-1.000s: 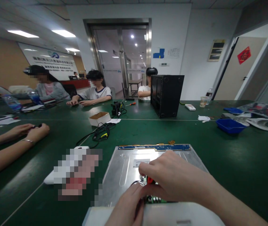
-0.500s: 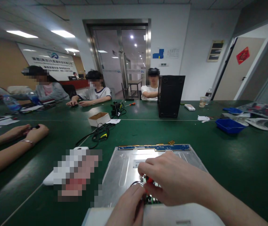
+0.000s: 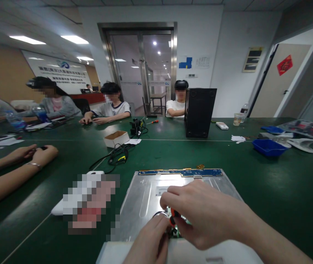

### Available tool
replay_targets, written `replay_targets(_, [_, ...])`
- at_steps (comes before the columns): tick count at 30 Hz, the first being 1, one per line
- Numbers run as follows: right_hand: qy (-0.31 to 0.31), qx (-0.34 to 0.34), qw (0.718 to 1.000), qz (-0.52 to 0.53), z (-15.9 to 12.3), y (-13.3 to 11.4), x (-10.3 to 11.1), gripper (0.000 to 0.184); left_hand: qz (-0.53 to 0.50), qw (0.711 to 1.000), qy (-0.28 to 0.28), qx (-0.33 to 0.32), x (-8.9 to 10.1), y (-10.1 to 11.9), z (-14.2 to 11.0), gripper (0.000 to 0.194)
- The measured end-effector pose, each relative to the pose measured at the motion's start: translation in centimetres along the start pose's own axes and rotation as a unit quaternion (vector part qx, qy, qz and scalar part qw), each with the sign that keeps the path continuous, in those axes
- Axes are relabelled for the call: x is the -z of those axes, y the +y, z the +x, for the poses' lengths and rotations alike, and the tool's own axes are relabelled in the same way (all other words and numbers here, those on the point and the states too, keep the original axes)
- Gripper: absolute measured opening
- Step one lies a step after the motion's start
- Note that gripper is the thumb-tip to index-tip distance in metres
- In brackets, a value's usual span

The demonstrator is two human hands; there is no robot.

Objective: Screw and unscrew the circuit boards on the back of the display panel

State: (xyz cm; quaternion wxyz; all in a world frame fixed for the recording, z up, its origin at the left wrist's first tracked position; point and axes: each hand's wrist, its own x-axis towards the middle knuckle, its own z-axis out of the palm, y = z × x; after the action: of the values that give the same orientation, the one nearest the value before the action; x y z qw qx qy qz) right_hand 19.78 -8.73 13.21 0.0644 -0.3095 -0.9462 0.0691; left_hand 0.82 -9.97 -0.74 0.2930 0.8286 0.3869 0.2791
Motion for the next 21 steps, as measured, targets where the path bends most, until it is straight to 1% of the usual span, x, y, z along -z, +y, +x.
replay_targets(5, [0.026, -0.021, 0.999, -0.009, 0.2, 0.2, -0.4, 0.015, -0.004, 1.0, -0.016, 0.017, 0.2, 0.2, 0.0, 0.034])
replay_targets(8, [0.026, -0.028, 0.999, -0.016, 0.4, 0.3, -0.4, 0.011, -0.001, 1.0, -0.019, 0.014, 0.1, -0.1, -0.2, 0.036])
replay_targets(11, [0.022, -0.031, 0.999, -0.018, 0.4, 0.2, -0.3, 0.015, 0.003, 1.0, -0.003, 0.003, -0.3, -0.8, -0.4, 0.037])
replay_targets(14, [0.027, -0.016, 0.999, -0.014, 0.3, 0.2, -0.1, 0.018, 0.006, 1.0, 0.004, -0.003, -0.5, -1.1, -0.4, 0.034])
replay_targets(17, [0.032, 0.004, 0.999, -0.009, 0.2, 0.1, -0.1, 0.024, 0.005, 1.0, -0.003, -0.001, -0.4, -0.9, -0.3, 0.033])
replay_targets(21, [0.017, 0.003, 1.0, -0.003, 0.2, 0.1, -0.2, 0.028, 0.002, 1.0, -0.008, -0.002, -0.2, -0.5, -0.1, 0.032])
